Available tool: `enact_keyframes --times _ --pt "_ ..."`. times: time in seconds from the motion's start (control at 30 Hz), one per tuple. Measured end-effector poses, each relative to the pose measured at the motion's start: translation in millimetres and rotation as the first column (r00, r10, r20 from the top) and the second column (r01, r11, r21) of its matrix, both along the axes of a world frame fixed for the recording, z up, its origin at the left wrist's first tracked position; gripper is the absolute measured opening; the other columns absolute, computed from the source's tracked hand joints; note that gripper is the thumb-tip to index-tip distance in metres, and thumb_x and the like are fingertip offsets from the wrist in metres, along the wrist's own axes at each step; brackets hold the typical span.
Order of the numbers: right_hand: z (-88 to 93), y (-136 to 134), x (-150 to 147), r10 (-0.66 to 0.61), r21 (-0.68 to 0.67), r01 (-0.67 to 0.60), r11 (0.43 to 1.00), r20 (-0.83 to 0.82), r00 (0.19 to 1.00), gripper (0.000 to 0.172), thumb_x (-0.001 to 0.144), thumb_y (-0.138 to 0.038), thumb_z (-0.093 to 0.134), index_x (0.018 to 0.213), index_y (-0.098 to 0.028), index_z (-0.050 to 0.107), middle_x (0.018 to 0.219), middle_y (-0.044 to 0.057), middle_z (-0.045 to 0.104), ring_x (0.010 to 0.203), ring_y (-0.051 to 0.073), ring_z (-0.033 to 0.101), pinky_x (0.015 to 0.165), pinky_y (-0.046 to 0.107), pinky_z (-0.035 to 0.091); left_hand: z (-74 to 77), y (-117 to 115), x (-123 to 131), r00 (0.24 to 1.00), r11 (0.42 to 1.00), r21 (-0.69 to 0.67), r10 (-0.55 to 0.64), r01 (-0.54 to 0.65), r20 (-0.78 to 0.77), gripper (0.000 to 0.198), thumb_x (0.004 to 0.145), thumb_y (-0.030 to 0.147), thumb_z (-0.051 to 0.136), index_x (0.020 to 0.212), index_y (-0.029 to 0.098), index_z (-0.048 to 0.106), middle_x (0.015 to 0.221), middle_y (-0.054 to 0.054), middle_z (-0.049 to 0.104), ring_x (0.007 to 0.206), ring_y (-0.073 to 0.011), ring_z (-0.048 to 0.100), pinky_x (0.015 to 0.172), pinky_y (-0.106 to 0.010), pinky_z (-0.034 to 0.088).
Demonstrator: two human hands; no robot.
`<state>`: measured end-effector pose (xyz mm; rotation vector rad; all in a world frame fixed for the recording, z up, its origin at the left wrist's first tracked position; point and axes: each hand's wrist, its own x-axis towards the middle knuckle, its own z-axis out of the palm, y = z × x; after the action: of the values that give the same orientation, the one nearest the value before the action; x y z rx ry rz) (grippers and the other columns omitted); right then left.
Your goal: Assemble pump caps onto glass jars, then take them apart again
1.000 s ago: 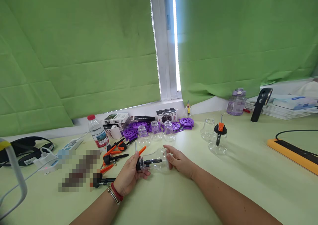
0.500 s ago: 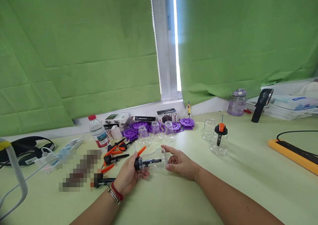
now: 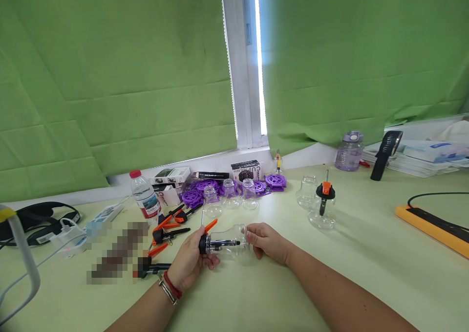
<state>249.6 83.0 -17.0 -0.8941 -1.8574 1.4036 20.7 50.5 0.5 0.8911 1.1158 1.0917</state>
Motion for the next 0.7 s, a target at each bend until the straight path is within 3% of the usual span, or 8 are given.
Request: enact_keyframes --times 0.1,0.27,0.33,0.4,0.5,0.57,0.7 --pt "-1.6 0.1 -1.1 -0.015 0.010 0.015 1.000 0.018 1.000 0.050 0.081 -0.062 0.044 0.077 -0.014 0.056 0.046 -0.004 0.048 0.042 0.008 0.037 0.047 0.023 0.027 1.1 -0.4 0.3 1.000 1.000 0.003 0.006 -0.006 -0.006 0.040 0.080 0.056 0.046 0.087 0.016 0.046 0.059 -0.001 0.060 0.041 -0.0178 0.061 0.035 -0.024 0.039" --pt "-2.9 -0.6 -2.5 -0.029 0.005 0.029 1.000 0.039 0.999 0.054 0.083 -0.064 0.039 0.082 -0.014 0.059 0.050 -0.002 0.049 0.046 0.009 0.038 0.048 0.023 0.027 0.0 0.6 0.5 1.000 1.000 0.001 0.026 -0.026 0.013 0.040 0.080 0.056 0.047 0.086 0.016 0.046 0.058 -0.001 0.060 0.042 -0.0183 0.061 0.036 -0.024 0.041" --pt "-2.4 -2.0 -2.5 -0.055 0.004 0.055 0.998 0.036 0.998 0.055 0.085 -0.062 0.037 0.101 -0.014 0.059 0.065 0.002 0.057 0.051 0.009 0.042 0.050 0.023 0.031 -1.3 1.5 0.3 0.999 0.999 0.009 0.037 -0.037 0.027 0.041 0.079 0.056 0.047 0.085 0.016 0.046 0.059 -0.001 0.060 0.043 -0.0184 0.061 0.037 -0.025 0.041" --pt "-2.0 -3.9 -2.1 -0.075 0.010 0.075 0.997 -0.009 0.997 0.060 0.085 -0.060 0.039 0.129 -0.019 0.044 0.098 0.008 0.060 0.064 0.011 0.048 0.056 0.024 0.037 -2.7 2.6 0.0 0.998 0.999 0.015 0.044 -0.045 0.043 0.042 0.079 0.057 0.048 0.085 0.016 0.047 0.059 -0.002 0.061 0.043 -0.0184 0.061 0.037 -0.025 0.041" --pt "-2.4 -6.2 -1.3 -0.031 0.104 0.040 0.994 -0.091 0.995 0.086 0.074 -0.055 0.061 0.143 -0.030 0.016 0.135 0.012 0.037 0.096 0.019 0.050 0.072 0.029 0.044 -3.9 4.0 -0.6 0.996 0.998 0.011 0.063 -0.064 0.063 0.041 0.079 0.056 0.049 0.085 0.016 0.048 0.061 -0.002 0.062 0.043 -0.0179 0.062 0.037 -0.024 0.041" --pt "-2.7 -7.1 -1.3 -0.011 0.203 0.028 0.979 -0.088 0.996 0.093 0.067 -0.045 0.073 0.142 -0.031 0.019 0.140 0.011 0.032 0.109 0.023 0.044 0.080 0.032 0.043 -3.4 4.1 -0.8 0.995 0.997 0.011 0.072 -0.073 0.070 0.039 0.079 0.055 0.049 0.084 0.016 0.047 0.064 -0.003 0.063 0.043 -0.0177 0.062 0.037 -0.024 0.041" --pt "-2.9 -7.1 -1.8 -0.055 0.260 0.066 0.963 -0.052 0.997 0.077 0.067 -0.034 0.073 0.135 -0.030 0.036 0.136 0.009 0.038 0.109 0.023 0.045 0.083 0.034 0.043 0.3 2.2 -0.6 0.995 0.997 0.025 0.076 -0.078 0.058 0.037 0.079 0.054 0.049 0.082 0.017 0.045 0.062 -0.001 0.061 0.043 -0.0176 0.061 0.036 -0.024 0.040"
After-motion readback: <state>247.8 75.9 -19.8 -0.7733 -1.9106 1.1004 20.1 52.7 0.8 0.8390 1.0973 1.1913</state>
